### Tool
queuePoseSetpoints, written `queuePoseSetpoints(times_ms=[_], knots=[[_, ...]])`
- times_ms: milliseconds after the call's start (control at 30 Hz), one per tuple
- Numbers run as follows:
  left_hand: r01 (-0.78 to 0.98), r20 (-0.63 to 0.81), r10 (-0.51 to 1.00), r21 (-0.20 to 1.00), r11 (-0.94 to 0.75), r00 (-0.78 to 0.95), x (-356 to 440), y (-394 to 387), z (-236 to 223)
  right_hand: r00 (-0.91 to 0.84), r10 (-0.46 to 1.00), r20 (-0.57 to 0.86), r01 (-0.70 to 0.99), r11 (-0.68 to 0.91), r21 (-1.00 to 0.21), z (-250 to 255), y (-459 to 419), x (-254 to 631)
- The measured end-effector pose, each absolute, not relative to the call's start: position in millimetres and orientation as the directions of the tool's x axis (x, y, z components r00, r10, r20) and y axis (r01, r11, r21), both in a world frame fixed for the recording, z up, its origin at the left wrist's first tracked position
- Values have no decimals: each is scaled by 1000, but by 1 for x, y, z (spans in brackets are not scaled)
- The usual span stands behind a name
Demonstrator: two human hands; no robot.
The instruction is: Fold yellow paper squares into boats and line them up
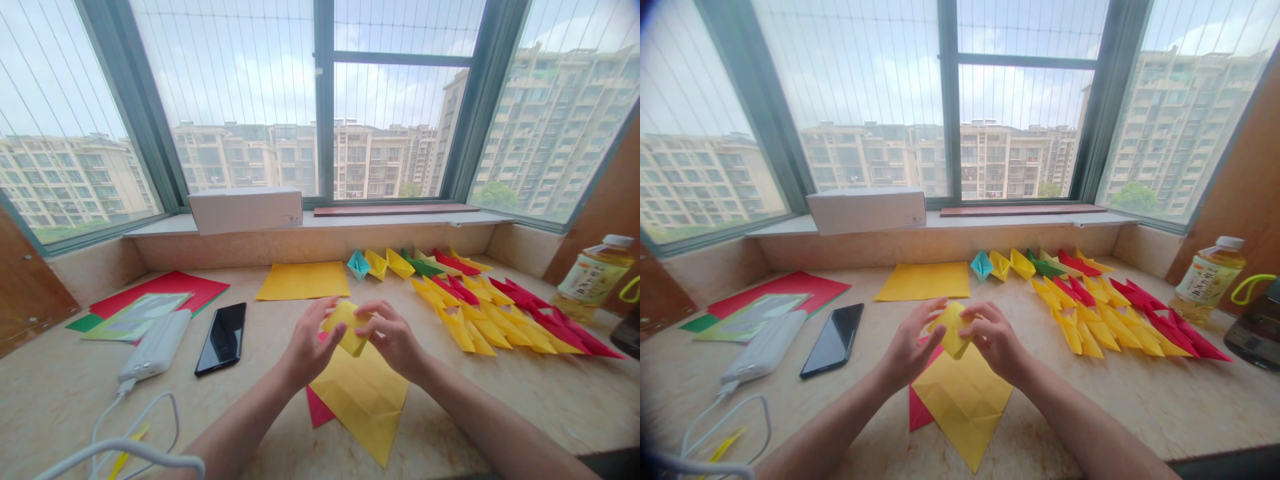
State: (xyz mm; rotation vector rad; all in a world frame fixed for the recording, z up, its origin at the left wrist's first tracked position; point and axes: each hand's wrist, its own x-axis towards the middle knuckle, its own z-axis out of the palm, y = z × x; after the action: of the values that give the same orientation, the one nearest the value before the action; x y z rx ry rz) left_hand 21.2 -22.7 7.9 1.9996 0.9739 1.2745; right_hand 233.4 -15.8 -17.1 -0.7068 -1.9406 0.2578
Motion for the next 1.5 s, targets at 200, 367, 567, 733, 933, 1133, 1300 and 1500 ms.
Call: queuePoseSetpoints(times_ms=[200,367,567,733,933,1133,1300,1500], knots=[[119,237,877,943,-311,418,22,-15,6,-360,525,771,393,835,-385,-14,-17,235],[133,212,903,951,-278,373,21,-16,7,-344,603,720,336,795,-505,-13,-15,232],[304,332,841,824,-479,426,24,-24,7,-235,753,614,362,654,-664,-13,-14,227],[357,375,808,754,-551,455,28,-29,11,-342,773,534,398,634,-663,-10,-17,225],[376,361,796,735,-564,487,29,-32,12,-361,780,512,416,626,-660,-8,-21,226],[292,227,855,873,-390,466,35,-37,14,-352,799,487,456,601,-657,-8,-27,223],[243,155,839,916,-320,522,36,-41,17,-358,811,463,449,585,-676,-10,-27,226],[284,126,839,905,-315,529,36,-41,13,-326,850,413,511,526,-680,-12,-27,223]])
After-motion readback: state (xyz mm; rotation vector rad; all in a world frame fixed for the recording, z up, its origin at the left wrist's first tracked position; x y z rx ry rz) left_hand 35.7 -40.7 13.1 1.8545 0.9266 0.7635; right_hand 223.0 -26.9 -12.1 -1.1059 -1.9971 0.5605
